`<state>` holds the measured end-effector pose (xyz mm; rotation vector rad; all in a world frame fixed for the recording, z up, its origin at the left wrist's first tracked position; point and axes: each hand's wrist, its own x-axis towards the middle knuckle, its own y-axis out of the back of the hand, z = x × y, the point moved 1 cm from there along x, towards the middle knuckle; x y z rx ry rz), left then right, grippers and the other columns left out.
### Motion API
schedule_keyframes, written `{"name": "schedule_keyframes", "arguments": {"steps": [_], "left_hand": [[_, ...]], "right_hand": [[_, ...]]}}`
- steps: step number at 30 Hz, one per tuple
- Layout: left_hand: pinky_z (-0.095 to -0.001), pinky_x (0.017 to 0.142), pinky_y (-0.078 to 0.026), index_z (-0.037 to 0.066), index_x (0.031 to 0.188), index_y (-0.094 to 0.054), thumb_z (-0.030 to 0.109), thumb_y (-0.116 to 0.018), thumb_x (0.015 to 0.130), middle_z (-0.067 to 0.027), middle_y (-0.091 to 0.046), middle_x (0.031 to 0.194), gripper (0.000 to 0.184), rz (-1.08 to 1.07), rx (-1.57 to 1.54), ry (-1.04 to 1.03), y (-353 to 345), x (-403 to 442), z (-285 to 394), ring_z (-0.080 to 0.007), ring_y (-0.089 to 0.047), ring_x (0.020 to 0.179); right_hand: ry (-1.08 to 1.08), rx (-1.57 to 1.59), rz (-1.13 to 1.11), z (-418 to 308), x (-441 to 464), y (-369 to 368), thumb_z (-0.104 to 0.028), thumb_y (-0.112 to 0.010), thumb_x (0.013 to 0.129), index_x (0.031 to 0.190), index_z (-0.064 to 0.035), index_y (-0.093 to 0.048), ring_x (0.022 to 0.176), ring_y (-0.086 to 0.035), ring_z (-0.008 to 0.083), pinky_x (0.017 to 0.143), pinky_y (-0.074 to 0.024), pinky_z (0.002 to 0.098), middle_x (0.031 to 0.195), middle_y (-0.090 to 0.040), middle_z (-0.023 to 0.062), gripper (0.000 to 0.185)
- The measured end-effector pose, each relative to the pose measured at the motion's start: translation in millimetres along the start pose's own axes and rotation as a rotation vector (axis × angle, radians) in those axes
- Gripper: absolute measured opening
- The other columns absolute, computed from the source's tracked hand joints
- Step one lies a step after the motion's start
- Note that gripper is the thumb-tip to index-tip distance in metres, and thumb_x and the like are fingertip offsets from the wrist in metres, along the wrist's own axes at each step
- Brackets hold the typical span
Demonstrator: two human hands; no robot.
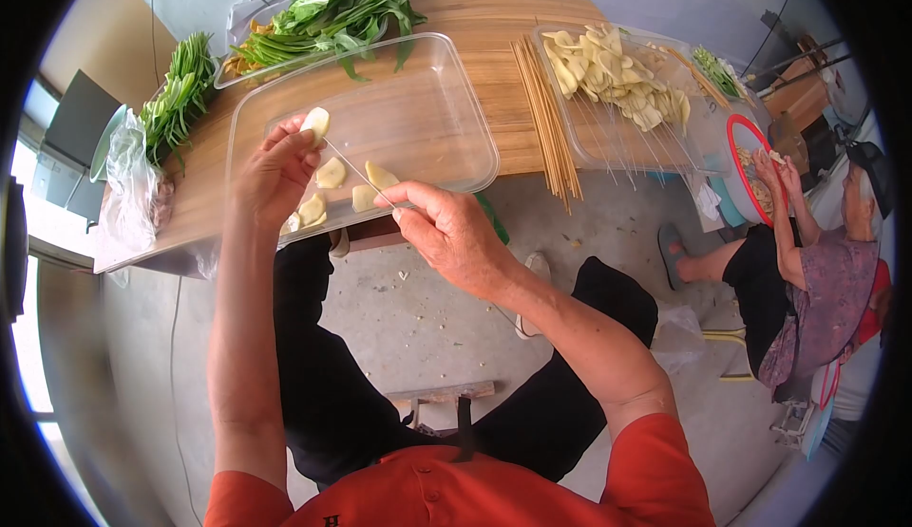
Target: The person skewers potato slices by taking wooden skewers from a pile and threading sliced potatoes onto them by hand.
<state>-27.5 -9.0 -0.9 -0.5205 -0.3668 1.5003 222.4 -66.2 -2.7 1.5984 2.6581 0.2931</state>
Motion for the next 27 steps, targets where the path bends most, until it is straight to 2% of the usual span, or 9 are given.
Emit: {"name": "schedule_keyframes", "arguments": {"steps": [4, 6, 7, 10, 13, 14, 18, 20, 27], "left_hand": [[-0.0235, 0.064, -0.049, 0.003, 0.107, -0.059, 0.006, -0.060, 0.092, -0.0078, -0.065, 0.100, 0.016, -0.032, -0.013, -0.034, -4.1, -3.3, -2.0, -0.0152, -0.063, 0.082], [-0.0289, 0.071, -0.049, 0.002, 0.119, -0.055, 0.028, -0.046, 0.101, -0.0119, -0.063, 0.109, 0.033, -0.003, -0.094, -0.031, -12.2, -2.9, -3.6, -0.0194, -0.062, 0.088], [-0.0289, 0.071, -0.049, 0.002, 0.119, -0.055, 0.028, -0.046, 0.101, -0.0119, -0.063, 0.109, 0.033, -0.006, -0.092, -0.033, -19.6, -4.5, -3.5, -0.0194, -0.062, 0.088], [-0.0402, 0.088, -0.045, 0.001, 0.131, -0.049, 0.048, -0.018, 0.103, -0.0183, -0.059, 0.121, 0.063, -0.003, -0.206, -0.096, -37.5, -7.8, -4.0, -0.0280, -0.058, 0.104], [-0.0404, 0.090, -0.046, 0.001, 0.138, -0.042, 0.047, -0.023, 0.103, -0.0148, -0.058, 0.122, 0.061, -0.132, -0.298, -0.110, -33.8, -1.9, -16.0, -0.0273, -0.055, 0.107], [-0.0405, 0.090, -0.046, 0.001, 0.137, -0.043, 0.047, -0.022, 0.103, -0.0124, -0.059, 0.113, 0.061, -0.126, -0.310, -0.108, -37.2, -2.7, -16.9, -0.0265, -0.055, 0.103], [-0.0403, 0.089, -0.046, 0.002, 0.134, -0.046, 0.045, -0.025, 0.102, -0.0099, -0.059, 0.103, 0.058, -0.260, -0.429, -0.139, -32.4, 3.9, -23.4, -0.0258, -0.055, 0.099], [-0.0403, 0.089, -0.046, 0.002, 0.131, -0.048, 0.040, -0.031, 0.100, -0.0086, -0.057, 0.098, 0.052, -0.309, -0.514, -0.175, -33.8, 5.3, -23.1, -0.0252, -0.054, 0.095], [-0.0413, 0.087, -0.046, 0.003, 0.115, -0.053, 0.034, -0.038, 0.095, -0.0091, -0.056, 0.095, 0.040, -0.270, -0.592, -0.190, -40.3, 0.9, -20.6, -0.0250, -0.053, 0.091]], "right_hand": [[0.000, 0.035, -0.009, -0.7, 0.6, 0.8, -0.010, -0.049, 0.095, 0.111, -0.0019, -0.064, 0.050, -0.035, 0.0019, 0.046, -0.0307, 0.0221, 0.055, -0.037, -0.0069, 0.023], [-0.020, 0.205, -0.072, -3.8, 1.8, 2.2, -0.011, -0.048, 0.097, 0.114, -0.0023, -0.063, 0.048, -0.035, 0.0017, 0.046, -0.0317, 0.0214, 0.055, -0.038, -0.0076, 0.025], [-0.016, 0.205, -0.070, -4.5, 2.1, 2.7, -0.011, -0.048, 0.097, 0.114, -0.0023, -0.063, 0.048, -0.035, 0.0017, 0.046, -0.0317, 0.0214, 0.055, -0.038, -0.0076, 0.025], [-0.004, 0.222, -0.099, -5.4, 2.7, -0.1, -0.013, -0.047, 0.098, 0.116, -0.0029, -0.062, 0.046, -0.036, 0.0018, 0.045, -0.0324, 0.0206, 0.055, -0.038, -0.0083, 0.025], [-0.004, 0.251, -0.085, -3.7, 1.7, -4.8, -0.013, -0.046, 0.099, 0.116, -0.0029, -0.062, 0.046, -0.037, 0.0019, 0.045, -0.0323, 0.0201, 0.055, -0.039, -0.0084, 0.025], [0.000, 0.243, -0.085, -4.9, 1.5, -6.2, -0.013, -0.046, 0.099, 0.116, -0.0025, -0.062, 0.046, -0.036, 0.0018, 0.045, -0.0324, 0.0198, 0.055, -0.039, -0.0083, 0.025], [-0.004, 0.257, -0.097, -9.3, 2.6, -10.3, -0.013, -0.046, 0.099, 0.116, -0.0013, -0.061, 0.046, -0.036, 0.0018, 0.045, -0.0330, 0.0199, 0.056, -0.039, -0.0080, 0.025], [0.006, 0.252, -0.095, -8.6, 3.8, -12.6, -0.012, -0.046, 0.099, 0.116, -0.0011, -0.061, 0.046, -0.036, 0.0019, 0.045, -0.0332, 0.0200, 0.055, -0.039, -0.0078, 0.025], [0.022, 0.253, -0.106, -9.6, 5.7, -18.1, -0.012, -0.046, 0.099, 0.115, -0.0001, -0.060, 0.046, -0.038, 0.0018, 0.044, -0.0340, 0.0206, 0.055, -0.040, -0.0072, 0.025]]}}
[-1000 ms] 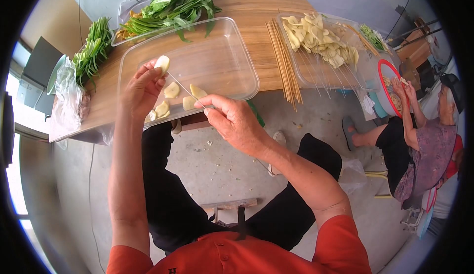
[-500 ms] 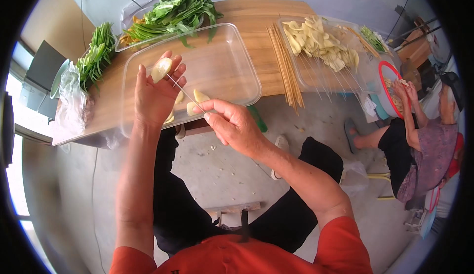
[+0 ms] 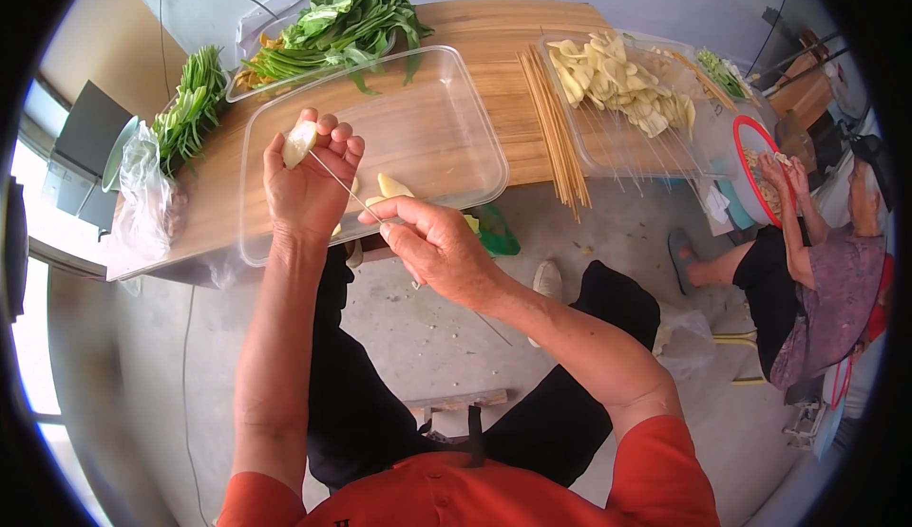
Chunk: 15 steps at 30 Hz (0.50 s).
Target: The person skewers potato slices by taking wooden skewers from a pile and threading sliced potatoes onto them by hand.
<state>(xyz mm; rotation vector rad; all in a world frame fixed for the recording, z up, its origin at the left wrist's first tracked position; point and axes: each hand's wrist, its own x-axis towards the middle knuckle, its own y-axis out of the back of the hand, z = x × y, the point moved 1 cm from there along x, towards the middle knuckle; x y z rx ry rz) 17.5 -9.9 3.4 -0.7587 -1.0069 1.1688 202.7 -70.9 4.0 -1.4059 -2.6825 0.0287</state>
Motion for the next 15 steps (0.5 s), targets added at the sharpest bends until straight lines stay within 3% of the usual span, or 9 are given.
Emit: {"name": "schedule_keyframes", "arguments": {"steps": [2, 5, 15], "left_hand": [[-0.0397, 0.083, -0.044, 0.005, 0.104, -0.052, 0.034, -0.038, 0.094, -0.0082, -0.053, 0.088, 0.034, -0.007, -0.001, -0.011, -0.7, 0.1, -0.6, -0.0235, -0.048, 0.083], [-0.0375, 0.077, -0.041, 0.006, 0.099, -0.049, 0.033, -0.037, 0.093, -0.0066, -0.048, 0.081, 0.030, 0.027, 0.022, -0.041, -4.0, -1.2, -1.5, -0.0216, -0.043, 0.077], [-0.0338, 0.070, -0.038, 0.005, 0.097, -0.047, 0.032, -0.034, 0.092, -0.0045, -0.043, 0.073, 0.030, 0.095, -0.027, -0.034, -5.6, -3.3, -5.3, -0.0189, -0.038, 0.070]], "right_hand": [[-0.004, -0.008, -0.004, -0.6, 0.1, -0.8, -0.012, -0.046, 0.099, 0.115, 0.0001, -0.060, 0.046, -0.038, 0.0018, 0.044, -0.0341, 0.0207, 0.055, -0.040, -0.0071, 0.025], [-0.014, -0.012, -0.005, -0.4, 0.4, -3.0, -0.012, -0.047, 0.098, 0.116, -0.0012, -0.061, 0.046, -0.037, 0.0017, 0.045, -0.0329, 0.0200, 0.056, -0.040, -0.0074, 0.026], [-0.012, -0.017, 0.015, 1.1, 3.1, -8.0, -0.012, -0.047, 0.098, 0.117, -0.0026, -0.062, 0.047, -0.035, 0.0016, 0.046, -0.0318, 0.0194, 0.056, -0.040, -0.0080, 0.026]]}}
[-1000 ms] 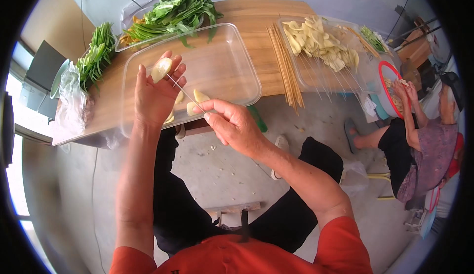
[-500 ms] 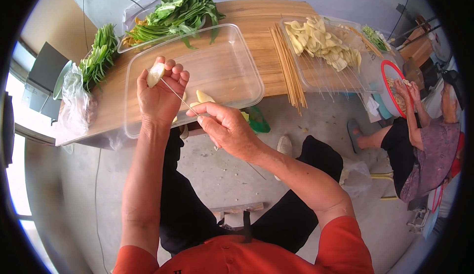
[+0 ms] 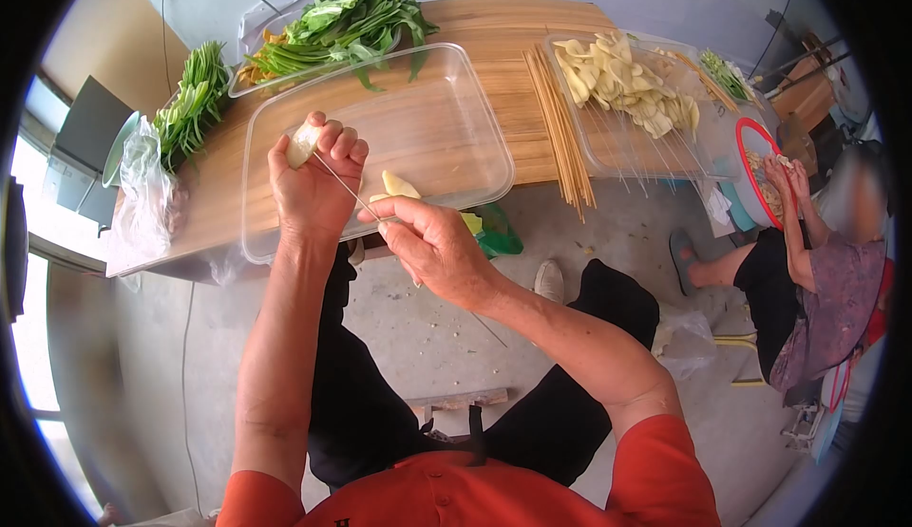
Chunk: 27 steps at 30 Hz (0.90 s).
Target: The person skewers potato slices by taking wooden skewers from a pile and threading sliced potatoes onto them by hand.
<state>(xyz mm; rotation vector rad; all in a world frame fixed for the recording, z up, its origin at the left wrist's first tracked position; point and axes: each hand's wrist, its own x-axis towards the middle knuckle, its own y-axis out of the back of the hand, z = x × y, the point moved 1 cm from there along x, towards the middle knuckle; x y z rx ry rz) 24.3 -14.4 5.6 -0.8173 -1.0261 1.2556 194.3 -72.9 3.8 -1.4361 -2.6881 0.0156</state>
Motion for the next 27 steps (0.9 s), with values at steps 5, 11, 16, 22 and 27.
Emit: {"name": "schedule_keyframes", "arguments": {"steps": [5, 11, 16, 22, 27], "left_hand": [[-0.0322, 0.067, -0.036, 0.005, 0.095, -0.047, 0.033, -0.033, 0.092, -0.0038, -0.040, 0.069, 0.031, 0.004, 0.061, 0.004, -2.7, -2.0, 1.4, -0.0176, -0.038, 0.065], [-0.0342, 0.065, -0.035, 0.007, 0.090, -0.049, 0.039, -0.027, 0.092, -0.0044, -0.039, 0.065, 0.040, 0.075, 0.097, 0.017, -3.4, -0.6, 1.3, -0.0190, -0.037, 0.062], [-0.0338, 0.064, -0.034, 0.007, 0.087, -0.050, 0.040, -0.028, 0.092, -0.0041, -0.039, 0.064, 0.040, 0.096, 0.162, 0.011, -4.1, -0.3, 1.1, -0.0189, -0.037, 0.061], [-0.0337, 0.062, -0.032, 0.006, 0.086, -0.049, 0.040, -0.028, 0.092, -0.0036, -0.037, 0.063, 0.040, 0.103, 0.228, 0.002, -6.9, -0.9, 0.1, -0.0187, -0.035, 0.060], [-0.0335, 0.061, -0.031, 0.006, 0.086, -0.049, 0.040, -0.027, 0.092, -0.0034, -0.036, 0.062, 0.041, 0.105, 0.243, 0.007, -5.9, -0.4, -0.8, -0.0186, -0.035, 0.059]], "right_hand": [[0.006, 0.010, -0.003, 1.7, 1.5, 0.3, -0.011, -0.046, 0.098, 0.116, -0.0002, -0.062, 0.046, -0.037, 0.0017, 0.044, -0.0325, 0.0195, 0.055, -0.041, -0.0073, 0.026], [-0.022, 0.097, -0.023, 2.4, 0.5, 0.0, -0.012, -0.047, 0.097, 0.116, 0.0010, -0.062, 0.045, -0.036, 0.0015, 0.043, -0.0309, 0.0190, 0.056, -0.042, -0.0069, 0.026], [-0.075, 0.177, -0.010, -1.7, -0.5, -0.7, -0.013, -0.048, 0.097, 0.116, 0.0009, -0.062, 0.045, -0.034, 0.0016, 0.043, -0.0285, 0.0186, 0.055, -0.041, -0.0070, 0.027], [-0.092, 0.222, -0.011, -2.5, -1.5, -1.2, -0.014, -0.047, 0.098, 0.116, 0.0028, -0.061, 0.044, -0.033, 0.0018, 0.043, -0.0277, 0.0189, 0.055, -0.040, -0.0071, 0.028], [-0.134, 0.352, -0.005, -1.3, -1.1, -2.7, -0.014, -0.047, 0.098, 0.117, 0.0044, -0.060, 0.044, -0.032, 0.0018, 0.043, -0.0271, 0.0185, 0.055, -0.040, -0.0065, 0.029]]}}
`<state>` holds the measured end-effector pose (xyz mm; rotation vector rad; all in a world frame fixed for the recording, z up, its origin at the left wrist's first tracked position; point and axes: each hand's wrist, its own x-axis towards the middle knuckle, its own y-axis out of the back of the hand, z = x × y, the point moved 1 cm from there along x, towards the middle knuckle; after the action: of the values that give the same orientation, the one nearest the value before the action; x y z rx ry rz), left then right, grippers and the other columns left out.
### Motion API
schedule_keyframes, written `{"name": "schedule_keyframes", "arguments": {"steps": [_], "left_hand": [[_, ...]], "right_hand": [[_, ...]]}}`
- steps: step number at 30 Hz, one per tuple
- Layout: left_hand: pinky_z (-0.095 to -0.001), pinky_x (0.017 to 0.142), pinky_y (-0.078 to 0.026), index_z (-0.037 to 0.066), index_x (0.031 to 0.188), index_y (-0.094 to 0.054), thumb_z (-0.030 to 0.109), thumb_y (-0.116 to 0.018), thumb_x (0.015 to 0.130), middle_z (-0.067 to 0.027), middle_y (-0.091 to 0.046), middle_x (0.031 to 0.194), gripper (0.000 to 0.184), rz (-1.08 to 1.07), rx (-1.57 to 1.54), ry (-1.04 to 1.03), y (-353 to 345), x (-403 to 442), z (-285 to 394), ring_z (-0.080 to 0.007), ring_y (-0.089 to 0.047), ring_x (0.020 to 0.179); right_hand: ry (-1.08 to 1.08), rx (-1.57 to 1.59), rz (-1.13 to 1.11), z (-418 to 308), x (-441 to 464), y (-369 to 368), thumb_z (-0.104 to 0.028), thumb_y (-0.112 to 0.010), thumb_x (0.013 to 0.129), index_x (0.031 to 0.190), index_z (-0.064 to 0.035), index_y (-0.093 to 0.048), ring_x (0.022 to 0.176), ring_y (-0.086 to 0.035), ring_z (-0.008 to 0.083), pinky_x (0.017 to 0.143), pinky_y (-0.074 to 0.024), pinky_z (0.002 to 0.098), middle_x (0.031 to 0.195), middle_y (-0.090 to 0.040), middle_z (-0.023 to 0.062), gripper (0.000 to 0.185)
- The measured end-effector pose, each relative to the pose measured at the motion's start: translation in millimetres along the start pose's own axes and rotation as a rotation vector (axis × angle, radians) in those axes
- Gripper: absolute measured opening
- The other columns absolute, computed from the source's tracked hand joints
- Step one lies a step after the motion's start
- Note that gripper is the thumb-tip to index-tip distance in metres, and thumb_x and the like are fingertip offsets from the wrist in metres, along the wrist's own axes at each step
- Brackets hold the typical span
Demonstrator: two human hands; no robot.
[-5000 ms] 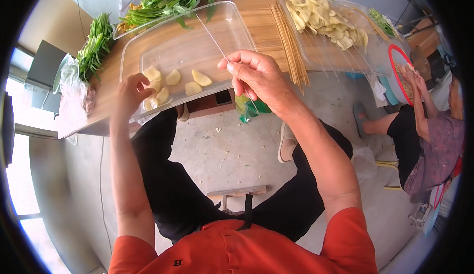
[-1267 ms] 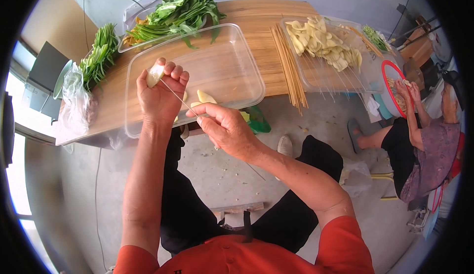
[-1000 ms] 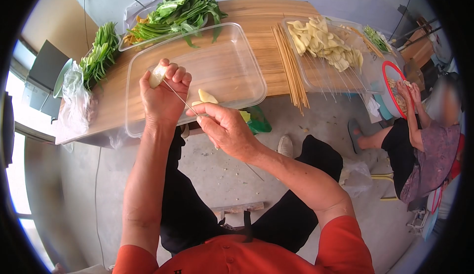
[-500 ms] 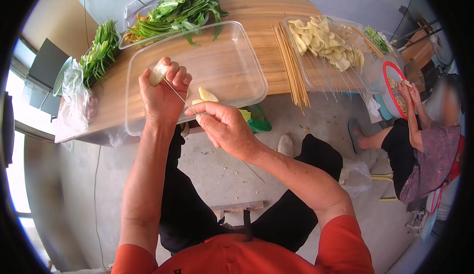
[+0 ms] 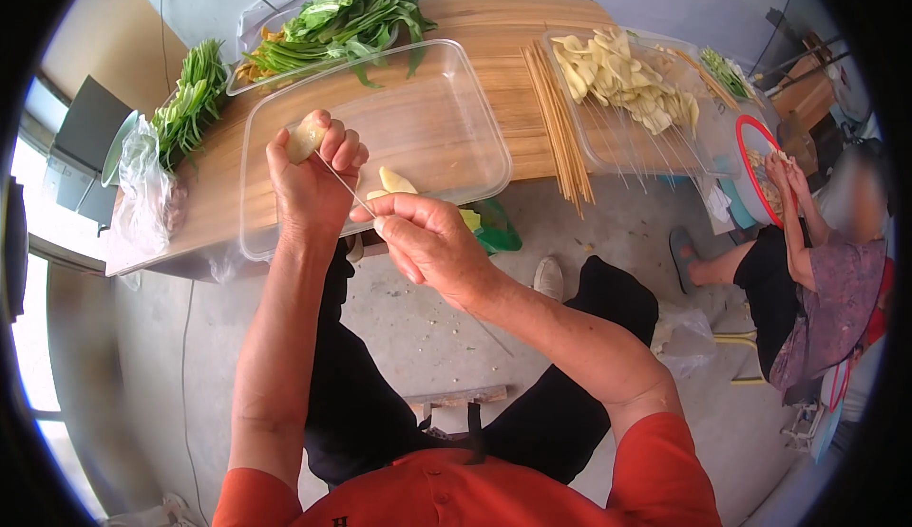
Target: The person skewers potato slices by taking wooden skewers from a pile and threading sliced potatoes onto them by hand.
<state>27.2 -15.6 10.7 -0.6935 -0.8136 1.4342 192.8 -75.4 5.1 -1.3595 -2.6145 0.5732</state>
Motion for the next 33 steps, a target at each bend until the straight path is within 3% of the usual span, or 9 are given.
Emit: {"name": "schedule_keyframes", "arguments": {"steps": [12, 18, 22, 31, 33], "left_hand": [[-0.0296, 0.060, -0.033, 0.007, 0.088, -0.047, 0.037, -0.031, 0.093, -0.0009, -0.034, 0.064, 0.034, 0.065, 0.046, 0.098, -18.6, -13.6, -20.6, -0.0149, -0.033, 0.058], [-0.0322, 0.060, -0.034, 0.007, 0.088, -0.048, 0.039, -0.028, 0.092, -0.0033, -0.035, 0.063, 0.039, 0.126, -0.172, 0.054, 6.9, 1.2, -11.6, -0.0173, -0.036, 0.060], [-0.0334, 0.061, -0.033, 0.005, 0.085, -0.051, 0.039, -0.028, 0.092, -0.0026, -0.034, 0.063, 0.041, 0.119, -0.052, -0.021, 1.4, -1.1, -1.2, -0.0172, -0.035, 0.060], [-0.0309, 0.057, -0.031, 0.005, 0.085, -0.052, 0.041, -0.032, 0.093, -0.0003, -0.032, 0.063, 0.043, 0.093, 0.169, -0.093, -6.7, -4.6, 4.5, -0.0151, -0.034, 0.058], [-0.0346, 0.059, -0.033, 0.004, 0.083, -0.052, 0.043, -0.031, 0.094, -0.0031, -0.033, 0.063, 0.046, 0.098, 0.227, -0.128, -6.5, -3.2, 4.4, -0.0181, -0.034, 0.058]], "right_hand": [[0.054, 0.144, -0.008, -4.2, 10.6, 2.1, -0.015, -0.046, 0.100, 0.119, 0.0040, -0.057, 0.047, -0.036, 0.0023, 0.042, -0.0280, 0.0188, 0.063, -0.041, -0.0056, 0.030], [0.024, 0.065, 0.009, 1.1, 10.2, -5.2, -0.014, -0.045, 0.099, 0.129, 0.0048, -0.052, 0.047, -0.034, 0.0028, 0.044, -0.0280, 0.0196, 0.061, -0.043, -0.0046, 0.036], [0.043, -0.013, -0.033, -2.7, 6.9, -6.2, -0.013, -0.045, 0.099, 0.129, 0.0047, -0.052, 0.046, -0.033, 0.0028, 0.044, -0.0286, 0.0194, 0.060, -0.042, -0.0051, 0.036], [-0.054, 0.243, -0.084, -8.3, 4.6, -2.3, -0.012, -0.045, 0.099, 0.126, 0.0050, -0.055, 0.042, -0.030, 0.0032, 0.040, -0.0269, 0.0196, 0.057, -0.040, -0.0048, 0.033], [-0.052, 0.295, -0.093, -11.6, 3.5, -2.6, -0.013, -0.045, 0.100, 0.126, 0.0053, -0.054, 0.041, -0.030, 0.0033, 0.040, -0.0259, 0.0196, 0.055, -0.038, -0.0047, 0.033]]}}
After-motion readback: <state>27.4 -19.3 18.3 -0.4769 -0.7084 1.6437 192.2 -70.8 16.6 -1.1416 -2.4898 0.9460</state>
